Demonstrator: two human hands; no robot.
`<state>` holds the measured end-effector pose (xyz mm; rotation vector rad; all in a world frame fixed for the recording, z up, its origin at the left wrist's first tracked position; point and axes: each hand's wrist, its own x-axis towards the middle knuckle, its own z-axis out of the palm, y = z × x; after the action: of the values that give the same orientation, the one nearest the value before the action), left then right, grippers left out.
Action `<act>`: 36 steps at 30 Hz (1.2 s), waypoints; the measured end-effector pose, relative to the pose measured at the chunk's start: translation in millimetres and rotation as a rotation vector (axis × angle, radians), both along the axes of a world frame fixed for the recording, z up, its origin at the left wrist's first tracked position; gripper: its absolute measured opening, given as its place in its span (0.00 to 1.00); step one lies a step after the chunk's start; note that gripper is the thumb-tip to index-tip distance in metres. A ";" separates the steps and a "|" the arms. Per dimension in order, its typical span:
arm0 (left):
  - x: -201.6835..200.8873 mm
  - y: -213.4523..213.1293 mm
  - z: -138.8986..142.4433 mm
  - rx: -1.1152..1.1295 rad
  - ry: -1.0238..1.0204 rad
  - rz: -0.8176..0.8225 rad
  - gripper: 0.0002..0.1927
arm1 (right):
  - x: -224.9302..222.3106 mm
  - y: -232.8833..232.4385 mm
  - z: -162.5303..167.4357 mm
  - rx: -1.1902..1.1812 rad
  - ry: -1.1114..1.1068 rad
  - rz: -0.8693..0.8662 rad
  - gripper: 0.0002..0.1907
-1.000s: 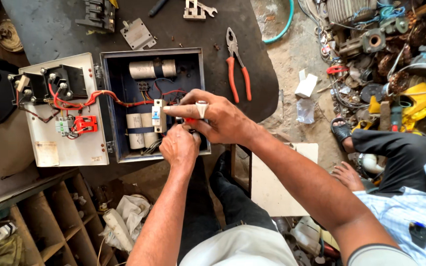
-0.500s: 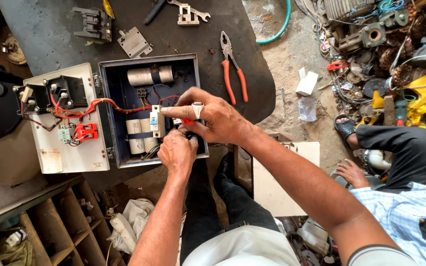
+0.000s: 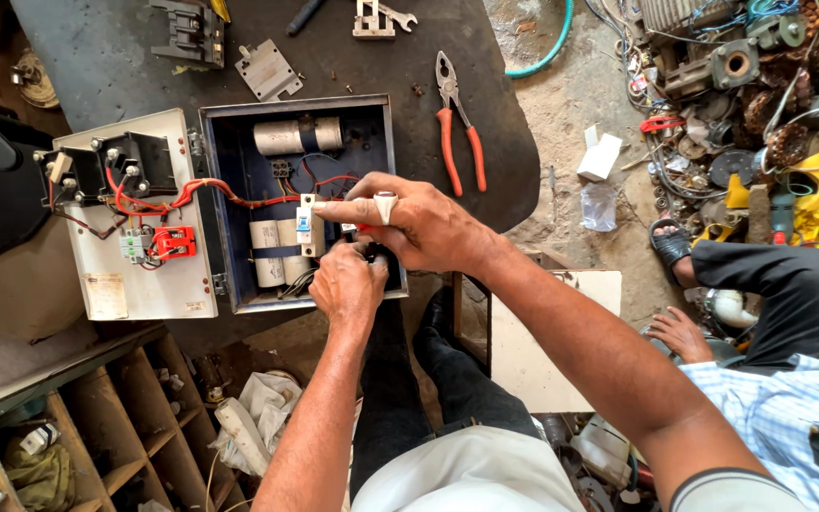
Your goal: The person works inside an open electrical box on a workbench, using a red screwdriver and pliers to tighten and adjust wires and terminals. They repeatedly reach into the box, manipulate components, and use tools to secure connections while another person sits nearby.
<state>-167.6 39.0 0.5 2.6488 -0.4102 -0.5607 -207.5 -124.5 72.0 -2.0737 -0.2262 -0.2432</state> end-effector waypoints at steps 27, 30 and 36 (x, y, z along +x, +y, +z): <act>2.6 -4.5 -3.3 0.100 0.029 0.010 0.12 | 7.7 5.4 7.6 0.007 -0.019 -0.042 0.33; 3.3 -5.7 -4.0 0.103 -0.004 0.004 0.11 | 6.6 6.4 8.1 -0.001 0.008 -0.043 0.33; 1.2 -4.8 -1.5 0.082 -0.001 -0.010 0.11 | 7.6 7.2 8.8 0.025 0.031 -0.043 0.32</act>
<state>-166.4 34.1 -1.1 2.7264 -0.4091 -0.5916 -199.9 -117.2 80.8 -2.0581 -0.1590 -0.2382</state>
